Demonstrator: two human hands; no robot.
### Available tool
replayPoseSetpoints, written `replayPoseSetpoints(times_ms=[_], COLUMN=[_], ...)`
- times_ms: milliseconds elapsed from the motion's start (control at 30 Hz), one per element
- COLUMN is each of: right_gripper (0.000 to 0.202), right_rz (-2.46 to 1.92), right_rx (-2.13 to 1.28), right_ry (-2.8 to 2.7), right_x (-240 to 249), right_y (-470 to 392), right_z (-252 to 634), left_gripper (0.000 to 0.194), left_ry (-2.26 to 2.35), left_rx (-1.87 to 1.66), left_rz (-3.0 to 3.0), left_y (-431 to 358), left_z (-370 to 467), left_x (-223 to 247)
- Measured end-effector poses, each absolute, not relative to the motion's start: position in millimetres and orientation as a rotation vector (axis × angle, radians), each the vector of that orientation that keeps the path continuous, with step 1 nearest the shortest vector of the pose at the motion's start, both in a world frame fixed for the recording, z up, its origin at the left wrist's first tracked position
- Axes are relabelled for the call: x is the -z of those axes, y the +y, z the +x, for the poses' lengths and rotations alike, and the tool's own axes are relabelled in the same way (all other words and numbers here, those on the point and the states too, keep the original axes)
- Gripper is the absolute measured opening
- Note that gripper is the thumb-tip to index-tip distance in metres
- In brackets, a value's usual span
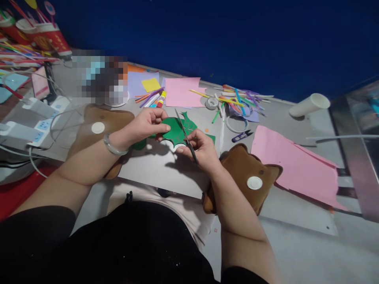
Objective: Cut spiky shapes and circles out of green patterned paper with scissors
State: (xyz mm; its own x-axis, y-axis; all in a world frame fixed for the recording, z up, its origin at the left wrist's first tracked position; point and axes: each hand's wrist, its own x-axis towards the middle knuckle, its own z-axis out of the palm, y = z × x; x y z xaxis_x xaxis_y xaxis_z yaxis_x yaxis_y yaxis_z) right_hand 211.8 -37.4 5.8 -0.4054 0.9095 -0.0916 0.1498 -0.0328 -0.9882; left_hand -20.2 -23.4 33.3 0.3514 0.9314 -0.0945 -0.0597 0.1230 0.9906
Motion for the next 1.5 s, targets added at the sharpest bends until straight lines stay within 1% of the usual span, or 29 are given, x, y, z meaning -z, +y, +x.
replayPoseSetpoints(times_ms=[400,667,833,967,1200,1400,1500], right_gripper=[0.072,0.073,0.074,0.073,0.074,0.074,0.074], right_rz=[-1.156,-1.138,-1.142,-1.139,-1.142,-1.135,-1.127], right_rx=[-1.495,-1.501,-1.513,-1.49,-1.468,-1.578,-1.577], right_ry=[-1.601,-1.6,-1.594,-1.605,-1.614,-1.568,-1.586], right_x=[-8.8,-7.7,-7.4,-7.5,-7.6,-5.9,-5.0], right_y=[-39.0,-38.3,-37.8,-38.2,-37.6,-37.5,-36.3], right_z=[211.1,210.7,210.8,210.6,210.4,210.9,210.9], left_gripper=[0.028,0.024,0.026,0.022,0.022,0.022,0.02], left_ry=[0.945,0.951,0.953,0.96,0.967,0.966,0.967], left_rx=[-0.916,-0.93,-0.932,-0.958,-0.963,-0.982,-0.964], left_rz=[1.236,1.257,1.266,1.269,1.278,1.264,1.266], left_y=[-21.7,-21.1,-20.3,-19.8,-17.5,-16.7,-18.4], left_z=[-22.1,-22.4,-23.6,-24.5,-24.6,-23.6,-22.2], left_x=[-30.8,-31.5,-31.0,-29.3,-29.9,-27.4,-26.8])
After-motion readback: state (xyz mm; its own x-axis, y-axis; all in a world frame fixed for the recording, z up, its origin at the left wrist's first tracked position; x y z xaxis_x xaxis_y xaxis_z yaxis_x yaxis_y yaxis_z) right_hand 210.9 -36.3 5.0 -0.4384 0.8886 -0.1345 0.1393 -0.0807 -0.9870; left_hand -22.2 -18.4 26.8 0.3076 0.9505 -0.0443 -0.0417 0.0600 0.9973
